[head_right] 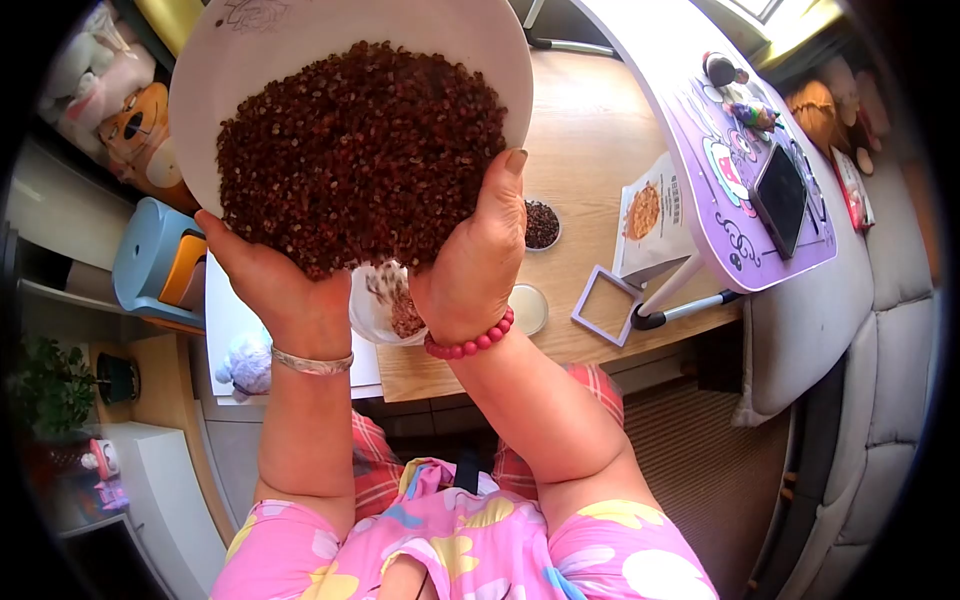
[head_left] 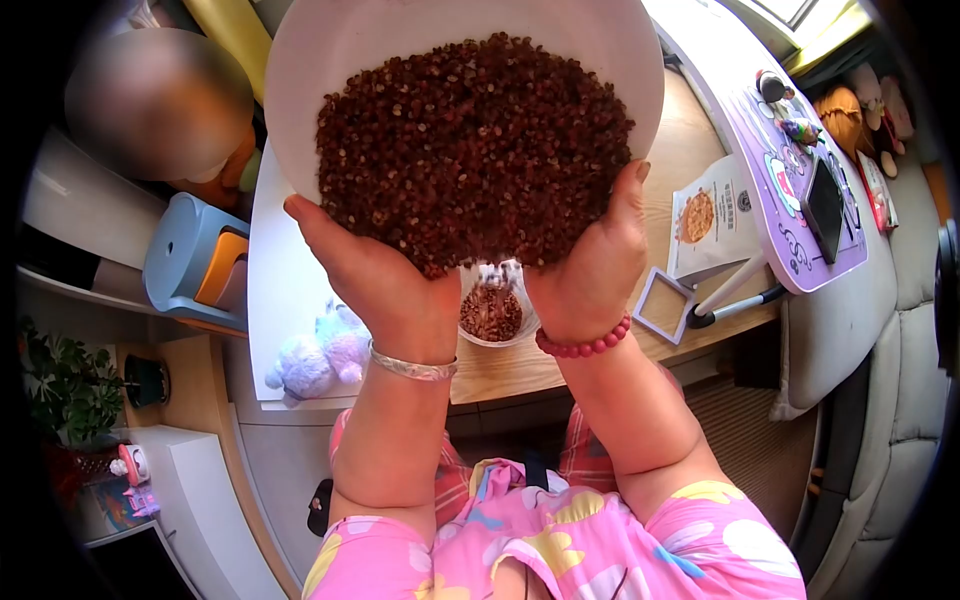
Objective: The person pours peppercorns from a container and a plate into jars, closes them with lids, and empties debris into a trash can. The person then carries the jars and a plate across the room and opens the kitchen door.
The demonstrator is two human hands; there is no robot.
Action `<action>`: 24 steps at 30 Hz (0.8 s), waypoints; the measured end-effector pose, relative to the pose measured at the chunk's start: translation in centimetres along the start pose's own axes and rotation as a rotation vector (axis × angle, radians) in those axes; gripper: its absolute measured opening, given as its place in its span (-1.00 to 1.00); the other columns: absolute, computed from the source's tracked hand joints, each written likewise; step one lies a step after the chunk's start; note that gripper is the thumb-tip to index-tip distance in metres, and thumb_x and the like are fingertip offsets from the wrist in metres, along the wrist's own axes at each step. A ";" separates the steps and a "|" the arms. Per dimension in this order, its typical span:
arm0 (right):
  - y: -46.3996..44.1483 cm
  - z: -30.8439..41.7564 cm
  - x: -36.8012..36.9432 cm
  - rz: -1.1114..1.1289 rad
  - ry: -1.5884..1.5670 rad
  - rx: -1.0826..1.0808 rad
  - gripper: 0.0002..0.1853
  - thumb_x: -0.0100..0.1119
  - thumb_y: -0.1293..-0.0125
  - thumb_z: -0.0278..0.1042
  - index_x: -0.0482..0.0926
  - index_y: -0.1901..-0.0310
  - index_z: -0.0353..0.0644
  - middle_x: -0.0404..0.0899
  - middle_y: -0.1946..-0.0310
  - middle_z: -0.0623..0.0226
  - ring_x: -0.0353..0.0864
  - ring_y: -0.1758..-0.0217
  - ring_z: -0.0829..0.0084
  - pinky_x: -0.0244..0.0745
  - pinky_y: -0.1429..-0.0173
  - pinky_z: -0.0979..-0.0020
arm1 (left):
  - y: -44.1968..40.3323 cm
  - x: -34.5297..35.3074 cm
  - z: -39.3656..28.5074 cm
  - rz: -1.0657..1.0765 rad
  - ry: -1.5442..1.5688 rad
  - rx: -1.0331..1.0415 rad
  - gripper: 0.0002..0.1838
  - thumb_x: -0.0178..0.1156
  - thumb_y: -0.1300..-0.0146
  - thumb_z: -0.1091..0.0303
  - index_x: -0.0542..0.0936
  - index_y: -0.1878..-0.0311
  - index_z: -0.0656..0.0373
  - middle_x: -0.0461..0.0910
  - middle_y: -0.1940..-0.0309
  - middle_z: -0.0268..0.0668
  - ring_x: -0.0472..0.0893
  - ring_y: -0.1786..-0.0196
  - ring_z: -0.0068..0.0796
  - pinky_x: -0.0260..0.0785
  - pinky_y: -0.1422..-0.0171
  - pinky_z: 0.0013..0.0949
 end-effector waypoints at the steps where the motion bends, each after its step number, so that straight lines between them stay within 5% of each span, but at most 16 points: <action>1: 0.0 0.0 0.1 0.012 -0.010 0.007 -0.48 -0.39 -0.41 0.03 0.25 -0.20 -0.16 0.39 -0.10 0.25 0.42 -0.11 0.25 0.34 -0.18 0.20 | 0.0 0.1 0.0 0.001 0.006 0.009 -0.42 -0.32 -0.33 -0.14 0.24 -0.28 -0.03 0.31 -0.20 -0.33 0.34 -0.20 -0.20 0.19 -0.28 -0.12; 24: 0.2 0.1 0.3 0.015 0.021 -0.012 -0.49 -0.33 -0.39 0.06 0.28 -0.18 -0.14 0.42 -0.06 0.28 0.46 -0.06 0.29 0.39 -0.12 0.22 | -0.4 -0.5 0.1 0.038 0.037 0.000 -0.41 -0.30 -0.31 -0.17 0.25 -0.27 -0.04 0.33 -0.18 -0.32 0.36 -0.18 -0.20 0.21 -0.26 -0.11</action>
Point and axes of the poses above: each hand's wrist, its own y-axis away from the middle knuckle, its own x-axis out of the palm, z = x × y, the point moved 2 cm from there along -y, towards the middle knuckle
